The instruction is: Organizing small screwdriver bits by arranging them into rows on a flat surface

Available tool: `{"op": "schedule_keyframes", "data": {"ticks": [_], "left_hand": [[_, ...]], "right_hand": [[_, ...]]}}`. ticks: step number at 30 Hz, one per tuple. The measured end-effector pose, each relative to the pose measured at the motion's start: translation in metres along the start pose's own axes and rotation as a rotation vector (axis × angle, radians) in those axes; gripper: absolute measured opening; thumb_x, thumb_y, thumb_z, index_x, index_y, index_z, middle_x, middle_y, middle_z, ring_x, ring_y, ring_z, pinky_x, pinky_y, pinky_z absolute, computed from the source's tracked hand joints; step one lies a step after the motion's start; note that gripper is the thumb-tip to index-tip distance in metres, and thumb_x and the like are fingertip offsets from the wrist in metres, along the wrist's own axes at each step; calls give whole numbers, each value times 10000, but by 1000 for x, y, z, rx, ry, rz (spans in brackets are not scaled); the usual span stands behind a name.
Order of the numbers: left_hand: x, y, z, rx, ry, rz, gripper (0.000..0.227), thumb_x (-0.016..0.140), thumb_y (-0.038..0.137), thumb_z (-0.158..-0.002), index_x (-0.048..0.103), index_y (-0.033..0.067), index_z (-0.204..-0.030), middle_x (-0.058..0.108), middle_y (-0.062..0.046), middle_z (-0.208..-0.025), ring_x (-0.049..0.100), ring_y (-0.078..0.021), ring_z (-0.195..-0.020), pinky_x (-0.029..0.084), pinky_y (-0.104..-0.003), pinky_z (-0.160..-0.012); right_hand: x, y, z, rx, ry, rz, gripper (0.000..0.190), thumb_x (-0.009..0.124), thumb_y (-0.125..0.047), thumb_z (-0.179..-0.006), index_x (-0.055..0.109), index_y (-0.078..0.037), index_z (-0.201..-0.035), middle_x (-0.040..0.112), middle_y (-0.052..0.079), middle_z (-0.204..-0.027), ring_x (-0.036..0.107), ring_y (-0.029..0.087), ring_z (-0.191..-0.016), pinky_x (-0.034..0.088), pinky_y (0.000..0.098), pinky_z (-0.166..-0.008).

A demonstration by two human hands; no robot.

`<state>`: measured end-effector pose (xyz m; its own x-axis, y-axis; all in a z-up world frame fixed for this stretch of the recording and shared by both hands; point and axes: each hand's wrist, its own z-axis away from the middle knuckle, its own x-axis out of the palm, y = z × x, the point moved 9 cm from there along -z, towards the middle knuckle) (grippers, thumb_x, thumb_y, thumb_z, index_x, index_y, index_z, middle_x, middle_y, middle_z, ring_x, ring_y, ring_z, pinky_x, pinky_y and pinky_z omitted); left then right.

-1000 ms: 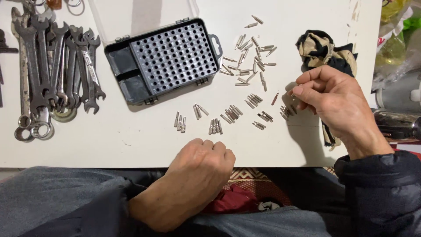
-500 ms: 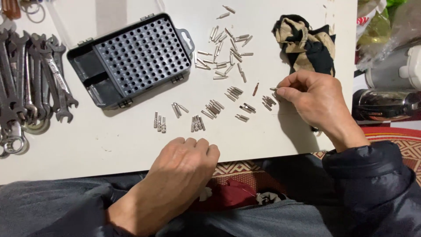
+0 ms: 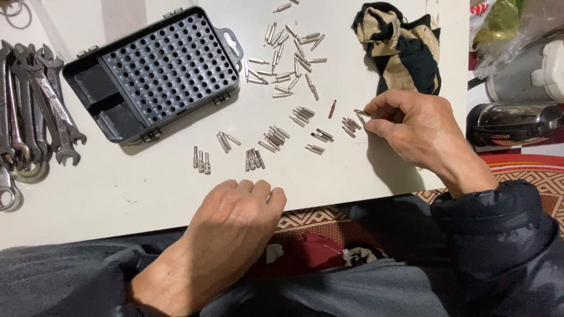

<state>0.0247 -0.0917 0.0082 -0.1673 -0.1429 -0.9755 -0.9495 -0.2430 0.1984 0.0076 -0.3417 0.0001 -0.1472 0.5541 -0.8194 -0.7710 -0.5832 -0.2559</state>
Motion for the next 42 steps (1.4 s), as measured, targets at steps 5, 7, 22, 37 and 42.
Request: {"op": "schedule_keyframes", "data": {"ticks": [5, 7, 22, 37, 42], "left_hand": [[1, 0, 0, 11, -9, 10, 162, 600, 60, -753, 546, 211, -728, 553, -13, -654, 547, -233, -551, 421, -369, -531], [-2, 1, 0, 13, 2, 6, 179, 595, 44, -737, 535, 210, -710, 541, -14, -639, 533, -228, -537, 408, -363, -518], [0, 2, 1, -1, -70, -8, 175, 611, 28, -800, 566, 192, -758, 566, -13, -676, 548, -220, -566, 426, -363, -553], [-2, -1, 1, -61, -48, -82, 193, 580, 93, -871, 585, 230, -735, 563, 17, -653, 539, -184, -566, 400, -342, -579], [0, -3, 2, -75, -49, -108, 247, 572, 61, -855, 544, 242, -689, 537, 36, -614, 497, -160, -519, 362, -319, -544]], "right_hand": [[0, -8, 2, -80, 18, -2, 143, 726, -194, -902, 791, -176, -1028, 760, 3, -971, 661, 138, -879, 512, 285, -829], [0, -11, 1, -167, 28, 34, 144, 716, -201, -912, 789, -168, -1032, 774, 1, -1006, 690, 145, -910, 532, 296, -836], [0, -35, -3, -272, 92, 74, 136, 688, -217, -944, 791, -145, -995, 770, 2, -980, 676, 165, -953, 477, 325, -875], [17, -84, -17, -278, 108, 26, 183, 774, -337, -903, 776, -157, -871, 706, -14, -831, 607, 123, -704, 484, 301, -638], [20, -85, -21, -147, 36, 96, 189, 723, -330, -928, 773, -151, -893, 757, 16, -925, 668, 165, -829, 523, 361, -717]]}}
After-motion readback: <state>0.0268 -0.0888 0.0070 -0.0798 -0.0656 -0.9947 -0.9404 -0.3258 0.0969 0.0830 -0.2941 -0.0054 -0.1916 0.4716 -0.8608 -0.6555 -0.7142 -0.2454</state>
